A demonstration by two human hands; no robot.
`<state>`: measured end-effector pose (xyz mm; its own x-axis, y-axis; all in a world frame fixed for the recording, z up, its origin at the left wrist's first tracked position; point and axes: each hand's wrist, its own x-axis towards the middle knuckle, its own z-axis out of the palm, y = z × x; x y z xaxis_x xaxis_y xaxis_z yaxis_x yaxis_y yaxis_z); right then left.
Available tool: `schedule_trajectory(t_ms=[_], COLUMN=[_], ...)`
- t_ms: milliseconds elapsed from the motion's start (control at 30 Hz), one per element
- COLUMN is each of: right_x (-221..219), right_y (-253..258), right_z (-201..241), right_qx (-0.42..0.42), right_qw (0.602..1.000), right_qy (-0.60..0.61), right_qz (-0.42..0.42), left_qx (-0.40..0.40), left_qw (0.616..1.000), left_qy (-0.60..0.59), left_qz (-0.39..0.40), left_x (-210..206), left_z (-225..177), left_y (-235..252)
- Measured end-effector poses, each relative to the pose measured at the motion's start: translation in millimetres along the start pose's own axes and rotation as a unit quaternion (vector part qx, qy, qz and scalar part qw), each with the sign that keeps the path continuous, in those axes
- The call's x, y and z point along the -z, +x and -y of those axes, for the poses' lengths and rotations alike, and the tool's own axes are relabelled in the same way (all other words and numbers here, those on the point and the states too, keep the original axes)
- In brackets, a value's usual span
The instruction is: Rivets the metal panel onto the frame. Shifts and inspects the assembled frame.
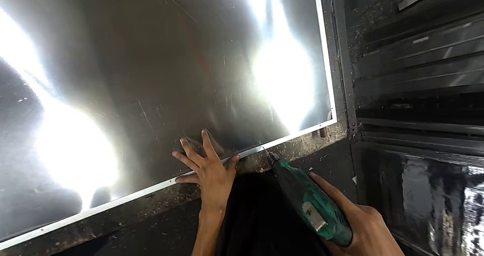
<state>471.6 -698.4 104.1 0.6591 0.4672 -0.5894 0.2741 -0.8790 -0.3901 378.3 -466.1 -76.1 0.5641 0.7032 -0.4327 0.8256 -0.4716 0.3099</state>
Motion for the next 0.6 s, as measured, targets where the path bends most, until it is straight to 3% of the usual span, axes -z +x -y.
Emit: schedule_trajectory(t_ms=[267,467,600], right_x=[11.0,12.5,15.5], right_y=[8.5,12.7,18.3], right_z=[19.2,21.8,20.8], right_qx=[-0.036,-0.007,0.010], right_qw=[0.998,0.996,0.995], right_qy=[-0.035,-0.074,-0.085], right_qz=[0.047,0.050,0.055], left_qx=[0.005,-0.078,-0.084], left_qw=[1.000,0.991,0.987], left_qy=[0.014,0.058,0.101], left_qz=[0.004,-0.097,-0.098], left_x=[0.6,0.1,-18.4], left_z=[-3.8,-0.1,5.5], left_y=[0.7,39.0,57.3])
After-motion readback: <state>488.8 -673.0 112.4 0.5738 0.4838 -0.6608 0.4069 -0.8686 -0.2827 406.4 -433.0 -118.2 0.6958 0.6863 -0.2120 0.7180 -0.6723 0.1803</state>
